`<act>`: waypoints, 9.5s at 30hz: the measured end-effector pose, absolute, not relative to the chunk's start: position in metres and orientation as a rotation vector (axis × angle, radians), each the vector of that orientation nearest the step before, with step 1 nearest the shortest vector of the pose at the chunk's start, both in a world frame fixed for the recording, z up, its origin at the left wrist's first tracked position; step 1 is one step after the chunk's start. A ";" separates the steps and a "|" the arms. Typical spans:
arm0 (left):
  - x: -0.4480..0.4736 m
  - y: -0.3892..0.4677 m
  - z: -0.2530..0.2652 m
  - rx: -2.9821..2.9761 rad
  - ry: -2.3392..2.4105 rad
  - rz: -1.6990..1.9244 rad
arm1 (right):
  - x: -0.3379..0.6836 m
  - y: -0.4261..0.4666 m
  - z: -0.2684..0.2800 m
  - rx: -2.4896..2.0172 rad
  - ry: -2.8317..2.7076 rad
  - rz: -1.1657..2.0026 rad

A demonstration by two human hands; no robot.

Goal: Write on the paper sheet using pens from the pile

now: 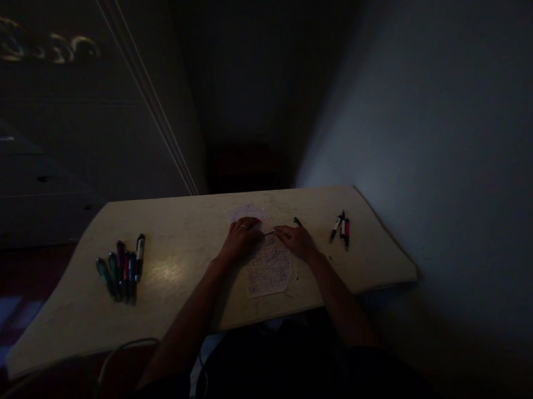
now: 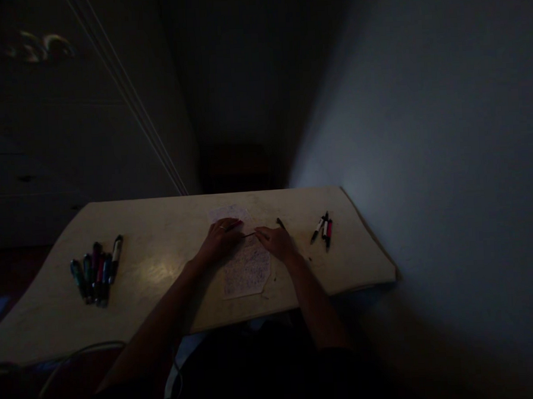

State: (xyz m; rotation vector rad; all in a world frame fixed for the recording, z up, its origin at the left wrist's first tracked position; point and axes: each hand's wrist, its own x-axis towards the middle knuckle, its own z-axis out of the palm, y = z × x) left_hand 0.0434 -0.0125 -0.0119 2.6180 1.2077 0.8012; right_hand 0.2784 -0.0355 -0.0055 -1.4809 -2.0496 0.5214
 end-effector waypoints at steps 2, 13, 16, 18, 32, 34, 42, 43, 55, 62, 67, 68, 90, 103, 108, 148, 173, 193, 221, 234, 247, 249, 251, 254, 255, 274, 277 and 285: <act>0.043 -0.011 -0.014 2.617 1.191 0.825 | 0.278 -0.034 -0.006 -1.422 -2.051 0.498; 0.041 -0.009 -0.011 2.441 1.222 1.154 | 0.274 -0.034 -0.006 -1.378 -2.169 0.307; 0.039 -0.008 -0.008 2.260 1.217 1.356 | 0.272 -0.034 -0.008 -1.418 -2.219 0.270; 0.036 -0.008 -0.006 2.146 1.232 1.404 | 0.272 -0.034 -0.009 -1.442 -2.232 0.250; 0.034 -0.016 0.013 1.515 1.196 1.237 | 0.261 -0.037 0.003 -1.671 -2.285 0.238; 0.035 -0.016 0.014 1.442 1.148 1.262 | 0.259 -0.037 0.002 -1.681 -2.278 0.233; 0.037 -0.016 0.018 1.223 1.065 1.289 | 0.263 -0.034 -0.004 -1.498 -2.077 0.299; 0.037 -0.016 0.019 1.208 1.055 1.289 | 0.263 -0.034 -0.004 -1.471 -2.044 0.305; 0.035 -0.016 0.018 1.274 1.173 1.278 | 0.268 -0.029 -0.008 -1.335 -1.801 0.370; 0.035 -0.015 0.011 1.394 1.179 1.292 | 0.270 -0.029 -0.009 -1.364 -1.838 0.415; 0.034 -0.015 0.011 1.431 1.138 1.308 | 0.271 -0.030 -0.006 -1.370 -1.841 0.418; 0.034 -0.016 0.011 1.446 1.131 1.308 | 0.271 -0.030 -0.005 -1.373 -1.842 0.417; 0.032 -0.019 0.014 1.744 1.226 1.281 | 0.272 -0.031 -0.004 -1.409 -1.915 0.351; 0.031 -0.018 0.008 1.817 1.166 1.271 | 0.273 -0.031 -0.002 -1.471 -1.911 0.368; 0.030 -0.016 0.003 1.918 1.096 1.255 | 0.274 -0.031 -0.002 -1.446 -1.909 0.360; 0.026 -0.016 0.007 1.853 1.256 1.285 | 0.292 -0.028 -0.003 -1.289 -1.835 0.501; 0.028 -0.017 0.010 1.854 1.248 1.199 | 0.280 -0.029 -0.006 -1.390 -1.666 0.605; 0.027 -0.016 0.008 1.878 1.204 1.190 | 0.278 -0.032 -0.009 -1.310 -1.675 0.713; 0.028 -0.018 0.009 1.860 1.183 1.162 | 0.276 -0.033 -0.009 -1.303 -1.743 0.705; 0.034 -0.019 0.003 1.919 1.097 1.078 | 0.270 -0.033 -0.011 -1.204 -1.844 0.624; 0.028 -0.014 -0.005 2.073 1.120 1.199 | 0.266 -0.035 -0.005 -1.248 -1.717 0.631; 0.024 -0.011 -0.008 2.140 1.190 1.213 | 0.269 -0.034 -0.003 -1.268 -1.680 0.626; 0.021 -0.008 -0.009 2.206 1.278 1.204 | 0.274 -0.034 -0.001 -1.298 -1.632 0.625; 0.020 -0.007 -0.008 2.284 1.464 1.118 | 0.282 -0.032 0.000 -1.332 -1.560 0.615; 0.021 -0.007 -0.008 2.303 1.529 1.056 | 0.284 -0.031 0.000 -1.336 -1.546 0.607; 0.014 -0.003 -0.004 2.019 1.454 1.246 | 0.294 -0.026 -0.002 -1.288 -1.691 0.467; 0.015 -0.004 -0.003 2.009 1.435 1.239 | 0.293 -0.025 -0.004 -1.285 -1.741 0.441; 0.014 -0.005 -0.002 1.981 1.430 1.237 | 0.294 -0.025 -0.006 -1.289 -1.776 0.426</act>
